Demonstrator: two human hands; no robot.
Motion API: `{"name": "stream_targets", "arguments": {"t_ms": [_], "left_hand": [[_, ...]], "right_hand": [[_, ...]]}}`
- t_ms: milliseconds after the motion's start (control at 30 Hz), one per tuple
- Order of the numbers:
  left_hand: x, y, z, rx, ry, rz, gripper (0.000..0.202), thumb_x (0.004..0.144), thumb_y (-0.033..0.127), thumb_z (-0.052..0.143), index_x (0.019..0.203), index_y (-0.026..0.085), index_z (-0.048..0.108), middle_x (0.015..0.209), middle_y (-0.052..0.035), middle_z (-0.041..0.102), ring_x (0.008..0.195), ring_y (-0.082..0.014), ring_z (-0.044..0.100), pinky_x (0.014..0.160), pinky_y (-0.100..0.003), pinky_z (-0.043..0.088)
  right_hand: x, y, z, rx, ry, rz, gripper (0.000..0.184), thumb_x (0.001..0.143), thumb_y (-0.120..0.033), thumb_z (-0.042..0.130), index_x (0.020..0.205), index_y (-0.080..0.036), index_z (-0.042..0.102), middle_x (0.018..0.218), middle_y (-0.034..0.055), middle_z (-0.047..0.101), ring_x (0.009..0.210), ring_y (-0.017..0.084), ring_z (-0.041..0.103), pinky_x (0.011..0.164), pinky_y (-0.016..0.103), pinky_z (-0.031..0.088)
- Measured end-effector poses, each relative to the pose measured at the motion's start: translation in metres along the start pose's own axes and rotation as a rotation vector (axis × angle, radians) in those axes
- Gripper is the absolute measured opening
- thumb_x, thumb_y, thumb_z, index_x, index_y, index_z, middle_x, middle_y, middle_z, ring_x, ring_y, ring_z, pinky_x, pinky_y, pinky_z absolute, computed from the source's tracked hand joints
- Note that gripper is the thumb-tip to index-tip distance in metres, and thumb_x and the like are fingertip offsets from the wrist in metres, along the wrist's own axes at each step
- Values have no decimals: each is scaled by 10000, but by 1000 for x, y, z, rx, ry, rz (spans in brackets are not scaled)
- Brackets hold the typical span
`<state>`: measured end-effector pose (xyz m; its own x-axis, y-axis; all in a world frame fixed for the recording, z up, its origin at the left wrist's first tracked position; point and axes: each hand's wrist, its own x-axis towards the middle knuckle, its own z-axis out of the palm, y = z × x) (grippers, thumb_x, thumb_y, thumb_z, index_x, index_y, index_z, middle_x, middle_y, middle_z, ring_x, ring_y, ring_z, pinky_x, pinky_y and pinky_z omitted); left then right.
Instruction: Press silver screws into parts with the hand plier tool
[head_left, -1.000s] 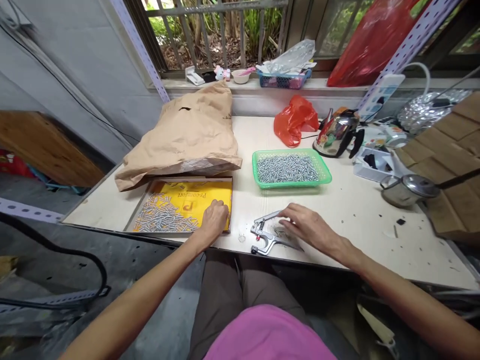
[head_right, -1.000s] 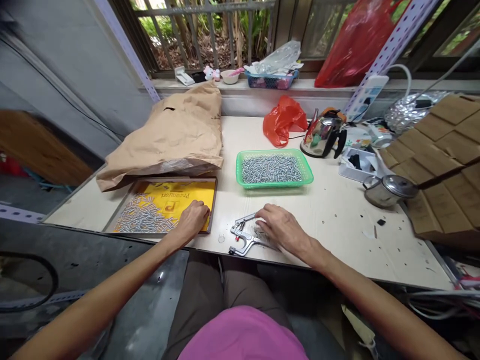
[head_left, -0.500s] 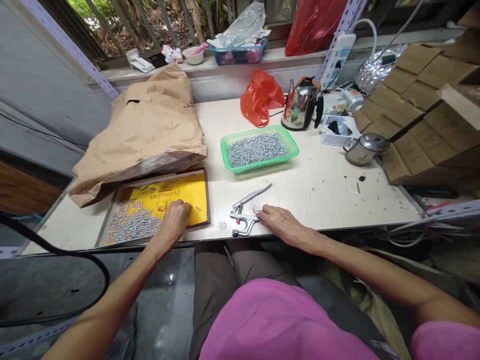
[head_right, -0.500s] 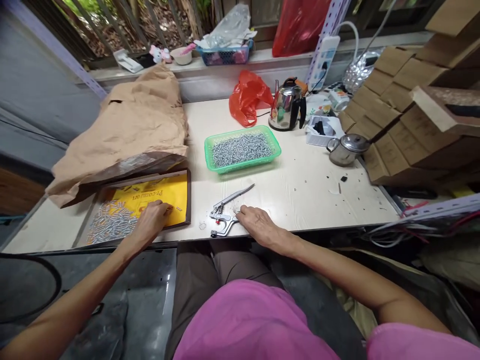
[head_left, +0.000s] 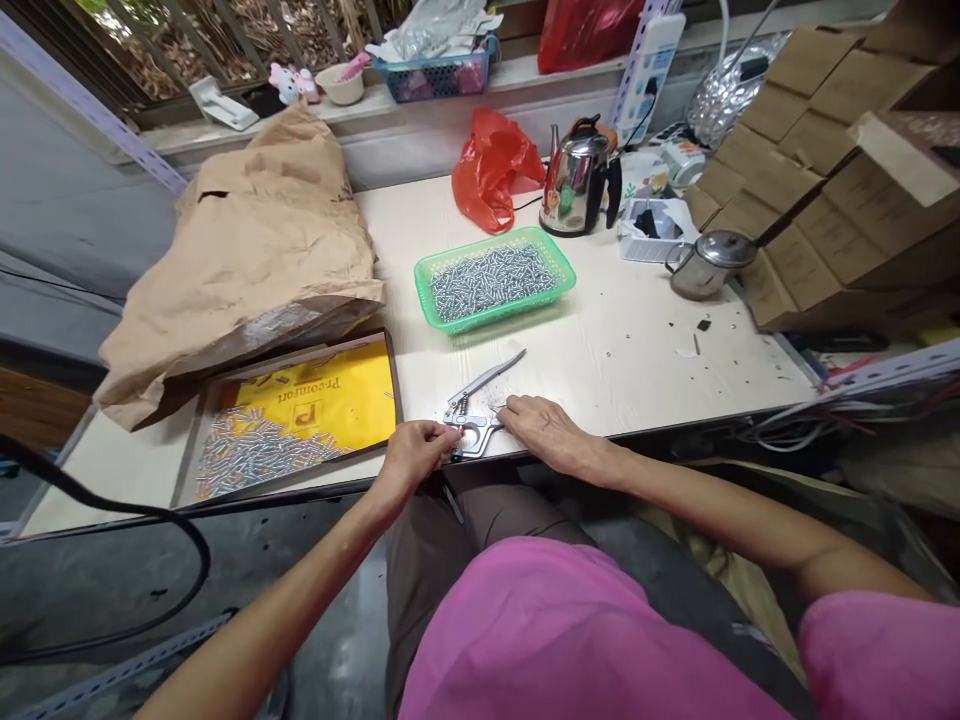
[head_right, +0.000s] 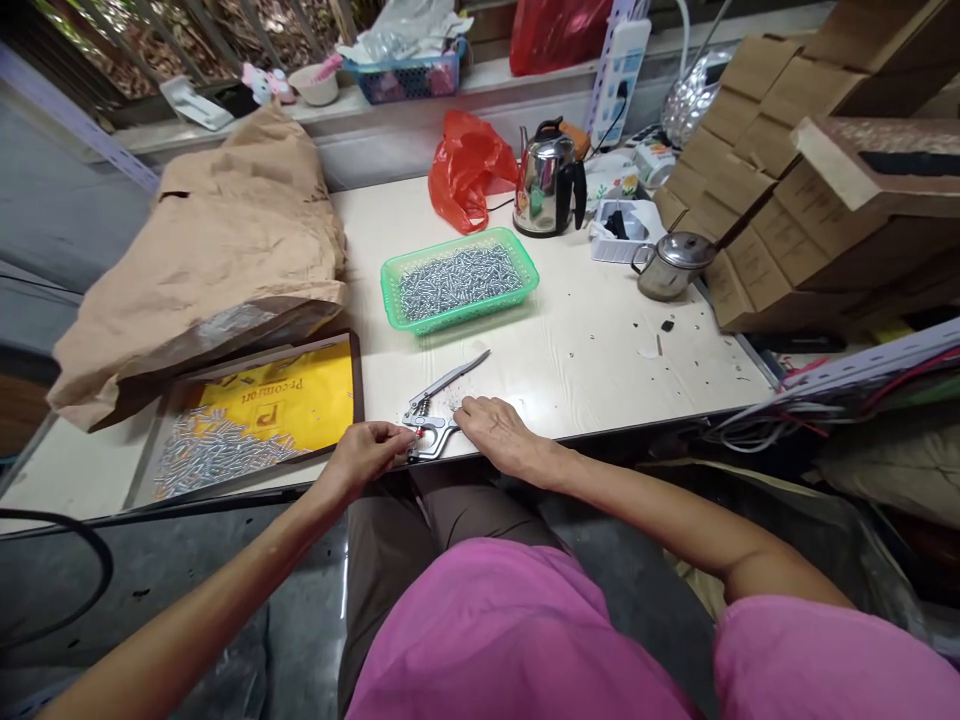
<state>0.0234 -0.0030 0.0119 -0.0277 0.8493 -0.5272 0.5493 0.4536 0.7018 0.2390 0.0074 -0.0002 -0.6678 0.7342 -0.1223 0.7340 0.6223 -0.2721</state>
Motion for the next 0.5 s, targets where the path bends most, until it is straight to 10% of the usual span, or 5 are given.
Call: {"name": "stream_targets", "arguments": {"t_ms": [500], "left_hand": [[19, -7, -3, 82, -123, -71, 363, 638, 499, 670, 575, 148, 604, 386, 59, 411, 354, -51, 285, 401, -220, 181]], "right_hand": [[-1, 0, -3, 15, 3, -2, 228, 929, -65, 377, 1037, -141, 562, 1032, 91, 577, 871, 178, 515, 738, 289, 368]]}}
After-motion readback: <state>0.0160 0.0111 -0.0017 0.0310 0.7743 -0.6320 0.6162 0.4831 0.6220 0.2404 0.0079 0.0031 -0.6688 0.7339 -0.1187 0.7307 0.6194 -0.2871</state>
